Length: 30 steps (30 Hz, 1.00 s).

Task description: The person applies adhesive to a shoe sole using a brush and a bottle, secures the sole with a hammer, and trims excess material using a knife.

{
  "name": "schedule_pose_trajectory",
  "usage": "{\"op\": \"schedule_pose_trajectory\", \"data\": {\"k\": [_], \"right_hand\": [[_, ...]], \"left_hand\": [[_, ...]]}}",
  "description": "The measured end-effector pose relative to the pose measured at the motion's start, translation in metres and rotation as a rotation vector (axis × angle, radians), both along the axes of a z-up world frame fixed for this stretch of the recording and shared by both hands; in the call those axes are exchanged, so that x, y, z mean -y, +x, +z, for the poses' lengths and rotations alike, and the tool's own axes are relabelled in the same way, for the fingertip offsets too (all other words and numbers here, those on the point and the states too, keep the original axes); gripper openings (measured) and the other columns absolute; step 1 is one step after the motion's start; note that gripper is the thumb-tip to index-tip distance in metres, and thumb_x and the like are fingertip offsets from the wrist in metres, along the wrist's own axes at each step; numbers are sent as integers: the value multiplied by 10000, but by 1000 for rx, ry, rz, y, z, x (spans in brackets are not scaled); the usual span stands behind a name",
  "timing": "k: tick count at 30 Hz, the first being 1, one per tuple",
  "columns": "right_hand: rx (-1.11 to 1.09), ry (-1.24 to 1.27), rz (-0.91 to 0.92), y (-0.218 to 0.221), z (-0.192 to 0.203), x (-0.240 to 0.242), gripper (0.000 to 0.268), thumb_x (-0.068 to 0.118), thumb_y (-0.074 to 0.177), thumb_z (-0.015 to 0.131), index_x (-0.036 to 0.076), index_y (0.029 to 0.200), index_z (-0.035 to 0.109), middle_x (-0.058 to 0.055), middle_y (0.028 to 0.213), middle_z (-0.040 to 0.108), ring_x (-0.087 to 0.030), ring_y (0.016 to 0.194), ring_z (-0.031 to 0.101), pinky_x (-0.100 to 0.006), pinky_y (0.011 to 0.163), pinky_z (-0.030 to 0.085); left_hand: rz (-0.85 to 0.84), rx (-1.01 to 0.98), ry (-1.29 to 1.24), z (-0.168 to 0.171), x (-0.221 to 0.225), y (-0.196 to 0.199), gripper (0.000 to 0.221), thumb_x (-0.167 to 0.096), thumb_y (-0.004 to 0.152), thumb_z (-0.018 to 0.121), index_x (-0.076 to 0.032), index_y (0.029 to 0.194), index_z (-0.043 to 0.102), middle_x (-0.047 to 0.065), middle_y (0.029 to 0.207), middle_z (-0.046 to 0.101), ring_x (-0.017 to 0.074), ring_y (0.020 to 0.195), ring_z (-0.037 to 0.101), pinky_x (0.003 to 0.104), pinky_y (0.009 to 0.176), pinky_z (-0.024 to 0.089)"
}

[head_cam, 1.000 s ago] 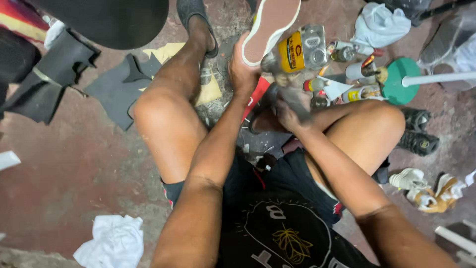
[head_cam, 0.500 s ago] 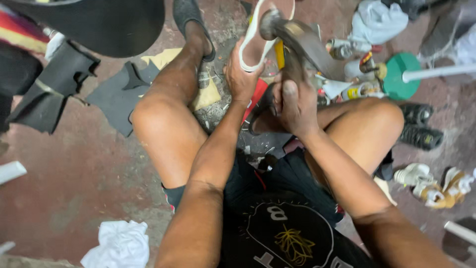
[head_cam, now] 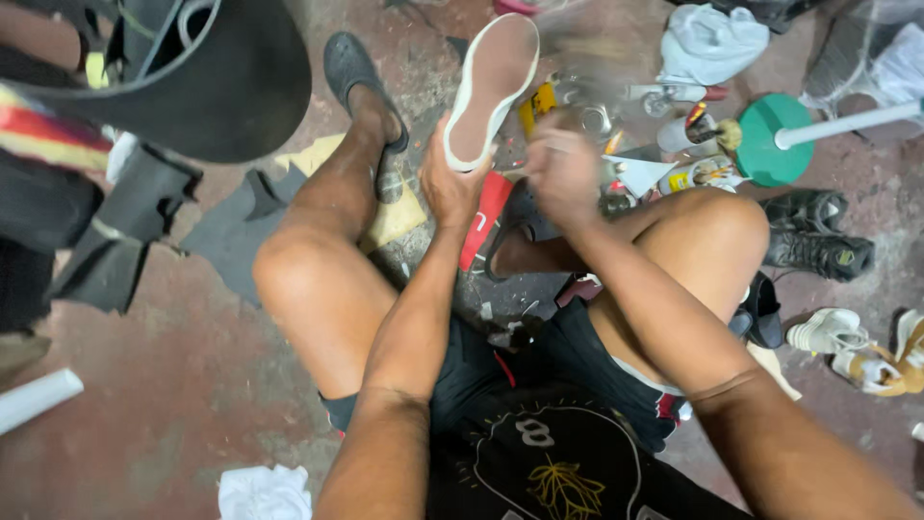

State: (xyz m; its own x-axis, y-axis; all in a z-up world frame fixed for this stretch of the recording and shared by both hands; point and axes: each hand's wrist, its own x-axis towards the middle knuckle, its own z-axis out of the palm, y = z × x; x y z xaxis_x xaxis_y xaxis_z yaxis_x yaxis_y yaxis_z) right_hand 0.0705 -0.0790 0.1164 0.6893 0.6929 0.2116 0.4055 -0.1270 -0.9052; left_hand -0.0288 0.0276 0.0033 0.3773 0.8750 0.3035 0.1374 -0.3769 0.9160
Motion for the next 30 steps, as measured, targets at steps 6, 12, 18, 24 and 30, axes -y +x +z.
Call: {"op": "schedule_pose_trajectory", "data": {"k": [6, 12, 18, 24, 30], "right_hand": [[-248, 26, 65, 50, 50, 15, 480, 501, 1136, 372, 68, 1039, 554, -21, 651, 549, -129, 472, 495, -268, 442, 398], [-281, -31, 121, 4, 0, -11, 471, 504, 1108, 435, 64, 962, 518, -9, 606, 465, -131, 444, 418, -286, 406, 335], [-214, -73, 144, 12, 34, 5, 455, 484, 1123, 329, 109, 982, 545, 27, 598, 507, -102, 451, 468, -268, 434, 393], [-429, -380, 209, 3, 13, -18, 450, 436, 1061, 375, 42, 933, 549, -11, 586, 496, -127, 400, 457, -298, 368, 380], [-222, 289, 33, -6, -11, 5, 418, 417, 1114, 392, 32, 1047, 538, -49, 653, 504, -152, 474, 479, -312, 442, 395]], "left_hand": [[37, -152, -12, 3, 7, -12, 802, -274, 732, 931, -73, 1411, 556, 146, 1336, 660, 350, 1257, 617, 448, 1076, 486], [34, -172, 61, 12, 13, -28, 805, -291, 733, 919, -56, 1401, 537, 175, 1341, 657, 378, 1235, 636, 471, 1020, 488], [21, -195, -10, 5, 16, -31, 796, -302, 755, 925, -47, 1410, 552, 188, 1308, 671, 387, 1202, 648, 466, 1016, 507], [12, -154, 78, 11, 18, -32, 839, -297, 704, 933, -32, 1396, 539, 205, 1321, 660, 396, 1223, 642, 484, 1034, 487], [5, -212, 53, 3, 18, -33, 830, -313, 761, 928, -42, 1433, 524, 190, 1373, 643, 389, 1259, 628, 463, 1062, 481]]}}
